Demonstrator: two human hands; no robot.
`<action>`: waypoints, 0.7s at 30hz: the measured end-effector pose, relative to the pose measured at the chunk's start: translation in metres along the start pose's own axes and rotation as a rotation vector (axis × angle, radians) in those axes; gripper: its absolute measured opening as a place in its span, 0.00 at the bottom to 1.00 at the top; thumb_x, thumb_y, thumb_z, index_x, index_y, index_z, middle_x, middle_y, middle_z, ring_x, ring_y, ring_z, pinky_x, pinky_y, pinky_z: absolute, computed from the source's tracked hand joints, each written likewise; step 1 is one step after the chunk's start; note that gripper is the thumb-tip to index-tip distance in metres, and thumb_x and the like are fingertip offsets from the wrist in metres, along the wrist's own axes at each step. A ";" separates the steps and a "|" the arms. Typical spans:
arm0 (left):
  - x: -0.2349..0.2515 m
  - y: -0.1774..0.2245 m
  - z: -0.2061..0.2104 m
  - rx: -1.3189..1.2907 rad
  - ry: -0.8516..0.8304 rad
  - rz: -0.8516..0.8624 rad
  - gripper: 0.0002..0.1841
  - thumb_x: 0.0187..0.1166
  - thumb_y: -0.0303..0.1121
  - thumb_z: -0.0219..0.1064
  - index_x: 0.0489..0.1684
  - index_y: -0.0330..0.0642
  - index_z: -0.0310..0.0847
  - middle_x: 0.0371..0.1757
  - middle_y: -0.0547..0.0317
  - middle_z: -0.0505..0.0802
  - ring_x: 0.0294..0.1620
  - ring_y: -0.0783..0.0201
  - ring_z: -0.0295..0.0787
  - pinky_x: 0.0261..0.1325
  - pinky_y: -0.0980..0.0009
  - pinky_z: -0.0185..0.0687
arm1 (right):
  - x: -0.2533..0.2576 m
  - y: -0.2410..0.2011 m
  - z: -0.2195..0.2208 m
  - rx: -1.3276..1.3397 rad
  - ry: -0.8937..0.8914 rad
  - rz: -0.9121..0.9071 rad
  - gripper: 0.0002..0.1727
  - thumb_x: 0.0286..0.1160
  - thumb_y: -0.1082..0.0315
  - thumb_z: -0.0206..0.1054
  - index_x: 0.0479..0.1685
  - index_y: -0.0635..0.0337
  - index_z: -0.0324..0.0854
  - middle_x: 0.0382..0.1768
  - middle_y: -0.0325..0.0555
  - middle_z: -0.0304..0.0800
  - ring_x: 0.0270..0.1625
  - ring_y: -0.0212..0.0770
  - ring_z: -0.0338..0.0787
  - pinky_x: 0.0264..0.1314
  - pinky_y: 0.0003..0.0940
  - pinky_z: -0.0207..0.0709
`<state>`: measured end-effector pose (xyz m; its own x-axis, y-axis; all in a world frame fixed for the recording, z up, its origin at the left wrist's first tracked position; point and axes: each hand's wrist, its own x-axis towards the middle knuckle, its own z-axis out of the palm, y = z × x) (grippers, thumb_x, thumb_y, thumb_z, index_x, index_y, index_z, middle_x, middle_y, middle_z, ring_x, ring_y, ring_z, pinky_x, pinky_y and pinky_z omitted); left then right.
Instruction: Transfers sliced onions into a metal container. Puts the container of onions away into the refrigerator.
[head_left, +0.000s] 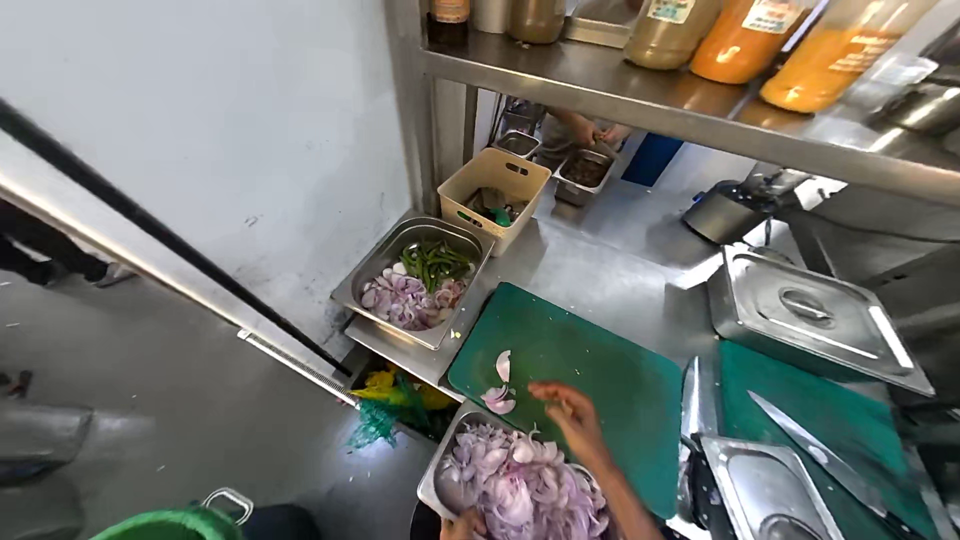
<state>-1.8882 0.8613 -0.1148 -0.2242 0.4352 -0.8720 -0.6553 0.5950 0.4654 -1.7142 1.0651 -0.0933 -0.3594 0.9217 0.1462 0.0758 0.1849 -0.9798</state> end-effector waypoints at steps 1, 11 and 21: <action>0.001 -0.001 -0.001 -0.008 0.002 -0.001 0.30 0.68 0.19 0.63 0.73 0.30 0.60 0.40 0.41 0.86 0.31 0.53 0.86 0.31 0.54 0.85 | 0.028 0.005 -0.003 0.030 0.039 0.036 0.16 0.78 0.68 0.59 0.53 0.67 0.88 0.58 0.53 0.94 0.64 0.49 0.91 0.71 0.48 0.85; 0.010 -0.013 -0.004 -0.053 -0.007 0.066 0.25 0.66 0.17 0.63 0.65 0.28 0.66 0.38 0.41 0.88 0.33 0.53 0.88 0.33 0.54 0.87 | 0.005 0.028 0.059 -0.119 -0.390 -0.075 0.15 0.80 0.63 0.62 0.51 0.53 0.95 0.59 0.40 0.94 0.68 0.39 0.87 0.74 0.42 0.80; 0.011 -0.013 -0.001 -0.054 -0.035 0.097 0.21 0.70 0.16 0.60 0.63 0.28 0.66 0.33 0.42 0.87 0.26 0.54 0.87 0.27 0.58 0.87 | -0.040 0.035 -0.006 -0.146 0.068 0.040 0.20 0.77 0.64 0.60 0.63 0.59 0.88 0.68 0.47 0.89 0.76 0.46 0.82 0.81 0.48 0.75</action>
<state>-1.8832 0.8574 -0.1302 -0.2639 0.5124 -0.8172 -0.6696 0.5124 0.5376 -1.6916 1.0364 -0.1327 -0.2901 0.9493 0.1213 0.2251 0.1908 -0.9555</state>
